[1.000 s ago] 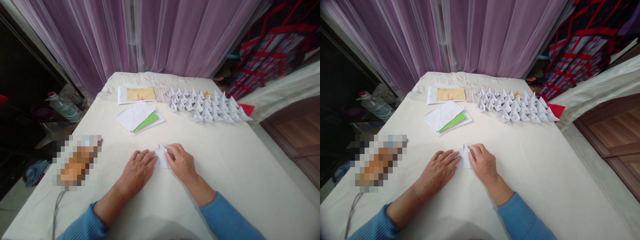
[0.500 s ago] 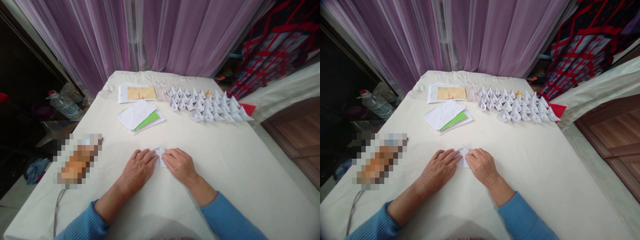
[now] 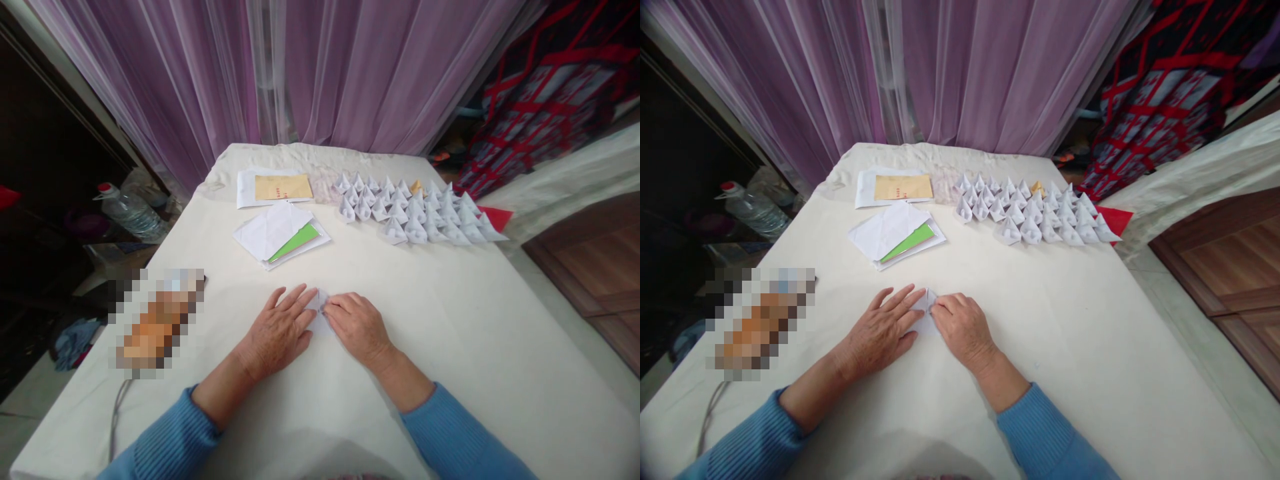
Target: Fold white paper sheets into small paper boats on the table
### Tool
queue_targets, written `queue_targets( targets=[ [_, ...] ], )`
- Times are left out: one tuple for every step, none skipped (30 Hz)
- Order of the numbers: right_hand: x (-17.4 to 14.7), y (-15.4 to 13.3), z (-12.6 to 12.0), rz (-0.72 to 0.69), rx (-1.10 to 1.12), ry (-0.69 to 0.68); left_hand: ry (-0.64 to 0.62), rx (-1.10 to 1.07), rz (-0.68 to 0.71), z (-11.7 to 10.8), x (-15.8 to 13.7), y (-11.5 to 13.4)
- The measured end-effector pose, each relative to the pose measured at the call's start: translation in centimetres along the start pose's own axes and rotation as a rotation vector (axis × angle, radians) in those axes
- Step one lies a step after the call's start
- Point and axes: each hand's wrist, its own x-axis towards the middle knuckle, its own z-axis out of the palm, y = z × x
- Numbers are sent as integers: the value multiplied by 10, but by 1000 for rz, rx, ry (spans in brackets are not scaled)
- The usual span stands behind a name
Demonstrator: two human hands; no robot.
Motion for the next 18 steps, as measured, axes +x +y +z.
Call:
queue_targets(
  targets=[
    [0,0,1,-4,-1,5,-13,-5,11,-1,2,-2],
    [-1,0,1,-9,0,13,-25,-10,20,-1,3,-4],
    [-1,0,1,-15,1,23,-36,-15,26,-1,5,-5],
    [-2,0,1,-19,4,32,-46,-19,30,-1,5,-6],
    [-2,0,1,-25,8,39,-52,-23,32,-2,6,-6],
    [-2,1,1,-32,12,45,-54,-25,34,-2,6,-6],
    [-2,1,1,-38,16,49,-55,-27,35,-1,6,-6],
    [-2,1,1,-43,19,53,-54,-28,35,-1,5,-6],
    [-2,1,1,-47,21,55,-51,-29,36,-1,5,-6],
    [-1,1,1,-52,22,56,-47,-31,38,-1,4,-6],
    [-1,1,1,-57,23,57,-43,-34,39,-1,4,-6],
    [-1,0,1,-65,24,55,-40,-37,40,-1,3,-6],
    [-1,0,1,-74,24,51,-36,-40,41,-1,3,-6],
    [-1,0,1,-80,25,46,-33,-43,40,0,2,-6],
    [-1,0,2,-82,29,40,-31,-47,40,0,2,-7],
    [-1,0,2,-79,37,36,-30,-50,39,1,1,-7],
    [-1,0,2,-72,51,30,-30,-53,37,1,1,-7],
    [-2,0,3,-64,70,26,-30,-55,36,1,0,-8]
  ],
)
